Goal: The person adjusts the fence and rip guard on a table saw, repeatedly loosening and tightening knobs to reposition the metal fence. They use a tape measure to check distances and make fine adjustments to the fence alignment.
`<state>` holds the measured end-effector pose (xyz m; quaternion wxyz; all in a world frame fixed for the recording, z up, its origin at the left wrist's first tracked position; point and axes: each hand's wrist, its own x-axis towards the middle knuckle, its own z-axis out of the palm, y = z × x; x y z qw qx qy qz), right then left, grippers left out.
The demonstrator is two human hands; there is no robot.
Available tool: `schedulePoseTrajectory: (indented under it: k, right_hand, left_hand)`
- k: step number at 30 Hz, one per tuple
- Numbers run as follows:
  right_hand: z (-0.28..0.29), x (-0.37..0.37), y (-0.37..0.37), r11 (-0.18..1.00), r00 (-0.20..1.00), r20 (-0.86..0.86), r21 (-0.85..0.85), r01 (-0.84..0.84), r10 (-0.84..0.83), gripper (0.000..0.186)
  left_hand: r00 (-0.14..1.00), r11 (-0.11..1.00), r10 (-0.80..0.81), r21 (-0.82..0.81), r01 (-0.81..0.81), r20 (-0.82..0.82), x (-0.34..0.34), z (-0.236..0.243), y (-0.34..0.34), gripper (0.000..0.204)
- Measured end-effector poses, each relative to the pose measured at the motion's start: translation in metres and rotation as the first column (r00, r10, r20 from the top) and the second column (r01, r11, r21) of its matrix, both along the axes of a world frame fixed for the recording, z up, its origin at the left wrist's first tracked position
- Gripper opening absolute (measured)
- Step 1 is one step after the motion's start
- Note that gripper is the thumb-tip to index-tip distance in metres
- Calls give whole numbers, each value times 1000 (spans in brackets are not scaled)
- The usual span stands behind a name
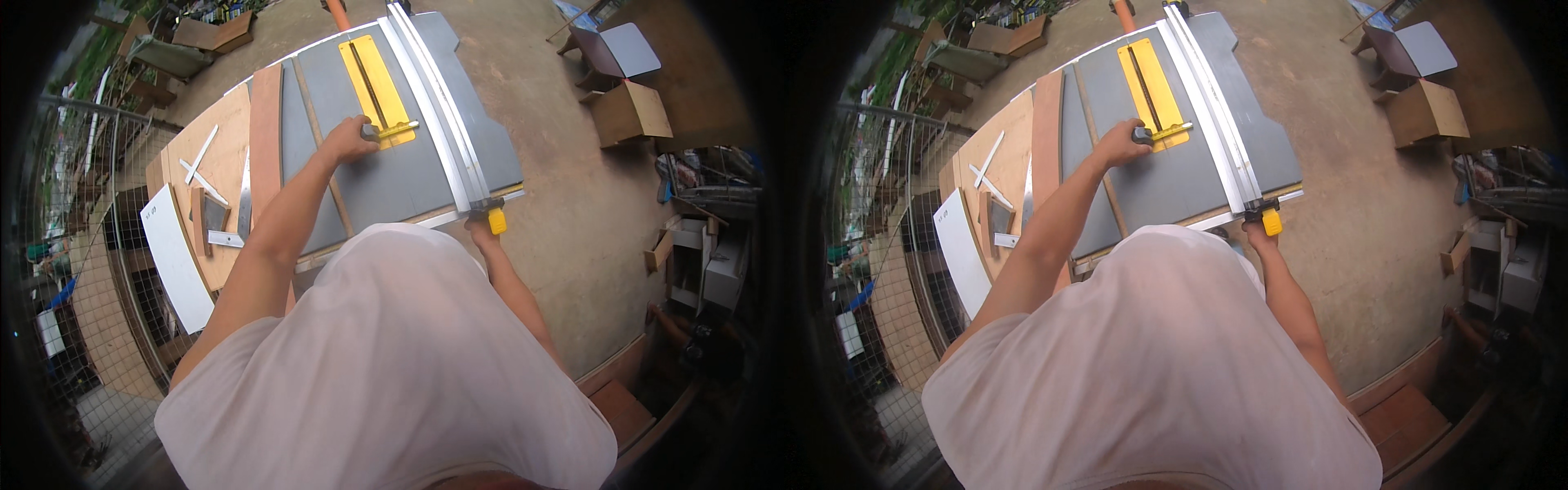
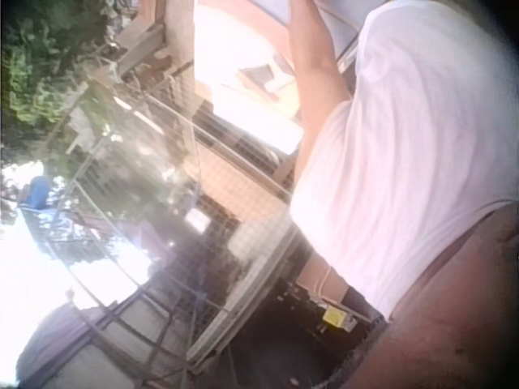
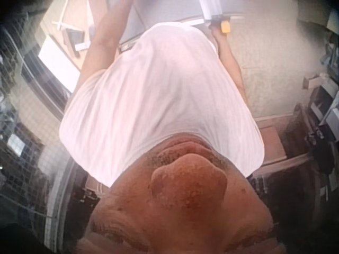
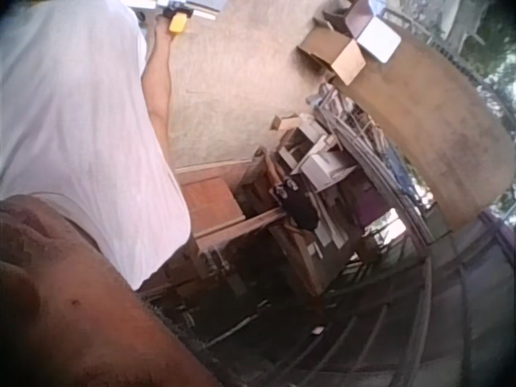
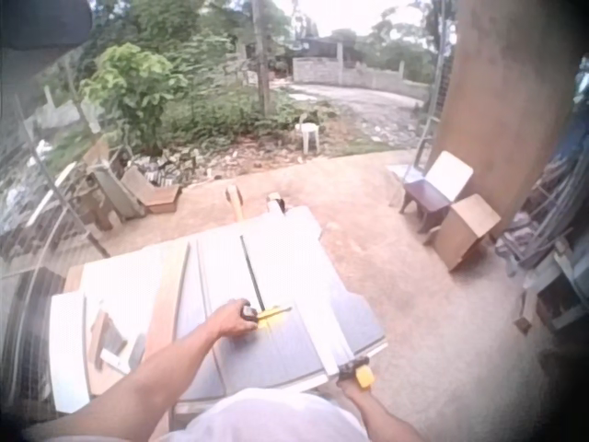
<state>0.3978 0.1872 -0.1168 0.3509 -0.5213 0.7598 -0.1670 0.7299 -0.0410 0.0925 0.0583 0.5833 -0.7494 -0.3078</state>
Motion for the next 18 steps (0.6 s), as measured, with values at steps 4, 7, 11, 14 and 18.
schedulePoseTrajectory:
  k: [4, 7, 11, 14, 18]
  right_hand:
    - [19, -3, -5, 983, 968, 245, 184, 11, -57, 28]
    - [61, -1, -11, 870, 863, 403, 486, 78, -303, 25]
    - [73, -28, -16, 679, 580, 586, 730, -74, -566, 28]
    - [53, -28, -17, 699, 586, 610, 708, -100, -534, 31]
    - [44, -16, -6, 782, 762, 463, 617, 89, -452, 15]
  left_hand:
    - [996, 998, 62, -2, -62, 59, -6, -2, 6, 41]
    - [993, 994, 111, 3, -111, 45, 0, -1, 7, 40]
    - [996, 995, 92, -50, -91, 11, -8, -5, -10, 39]
    - [997, 996, 65, -69, -63, 30, -9, -12, -19, 39]
    - [992, 992, 118, -48, -115, 47, -13, -18, -19, 37]
